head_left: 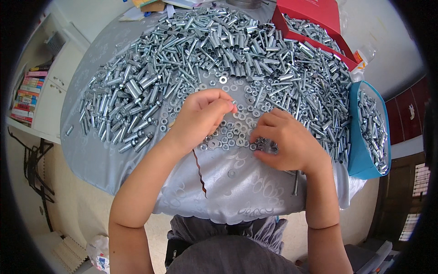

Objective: The person repeatedly picks up bolts and washers from a large pile on a table and threads the washers onto the bolts by hand. The person handles the fasteners one at a time, assembling them into small stacks or groups on the table surface.

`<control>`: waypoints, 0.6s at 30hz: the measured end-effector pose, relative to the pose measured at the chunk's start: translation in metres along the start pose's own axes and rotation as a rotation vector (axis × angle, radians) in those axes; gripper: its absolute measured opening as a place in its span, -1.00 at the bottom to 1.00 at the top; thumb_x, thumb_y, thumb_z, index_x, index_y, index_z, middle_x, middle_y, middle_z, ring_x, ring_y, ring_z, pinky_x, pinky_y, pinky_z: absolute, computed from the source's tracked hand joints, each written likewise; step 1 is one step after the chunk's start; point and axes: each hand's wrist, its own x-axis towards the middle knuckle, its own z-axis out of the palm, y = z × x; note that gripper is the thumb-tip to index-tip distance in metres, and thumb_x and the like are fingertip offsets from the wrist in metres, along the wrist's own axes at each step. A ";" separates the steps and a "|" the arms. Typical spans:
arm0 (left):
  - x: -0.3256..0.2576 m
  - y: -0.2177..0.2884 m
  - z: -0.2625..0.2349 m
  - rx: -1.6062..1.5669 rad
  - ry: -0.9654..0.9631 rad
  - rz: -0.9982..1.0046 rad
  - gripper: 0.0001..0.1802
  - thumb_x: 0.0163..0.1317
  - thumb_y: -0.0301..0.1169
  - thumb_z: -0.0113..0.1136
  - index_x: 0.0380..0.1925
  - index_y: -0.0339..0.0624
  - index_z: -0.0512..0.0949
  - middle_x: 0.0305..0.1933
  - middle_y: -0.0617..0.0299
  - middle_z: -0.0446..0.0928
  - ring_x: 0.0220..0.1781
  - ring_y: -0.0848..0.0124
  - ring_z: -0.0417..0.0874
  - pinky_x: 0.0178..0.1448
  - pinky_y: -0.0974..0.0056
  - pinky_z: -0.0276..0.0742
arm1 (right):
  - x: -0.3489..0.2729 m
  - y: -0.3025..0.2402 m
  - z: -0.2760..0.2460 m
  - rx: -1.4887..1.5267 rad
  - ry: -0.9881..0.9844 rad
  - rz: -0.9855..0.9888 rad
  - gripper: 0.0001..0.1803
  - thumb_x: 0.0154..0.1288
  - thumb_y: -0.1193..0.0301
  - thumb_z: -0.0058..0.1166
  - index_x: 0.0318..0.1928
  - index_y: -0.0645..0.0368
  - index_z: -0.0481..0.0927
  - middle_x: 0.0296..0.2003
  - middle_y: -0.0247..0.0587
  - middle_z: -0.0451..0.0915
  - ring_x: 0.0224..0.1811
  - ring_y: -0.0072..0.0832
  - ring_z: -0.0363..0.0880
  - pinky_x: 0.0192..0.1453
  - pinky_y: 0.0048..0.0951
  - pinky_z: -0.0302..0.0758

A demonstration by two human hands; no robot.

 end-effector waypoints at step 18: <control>-0.008 -0.002 0.004 -0.016 -0.280 0.013 -0.87 0.12 -0.45 0.05 -0.37 -0.28 0.51 -0.61 0.49 0.34 -0.59 0.75 0.24 -0.54 0.55 0.09 | 0.006 -0.009 0.002 0.232 0.475 -0.172 -0.69 -0.20 0.53 0.32 -0.33 0.19 0.56 -0.34 -0.18 0.45 -0.28 -0.32 0.47 -0.23 -0.45 0.41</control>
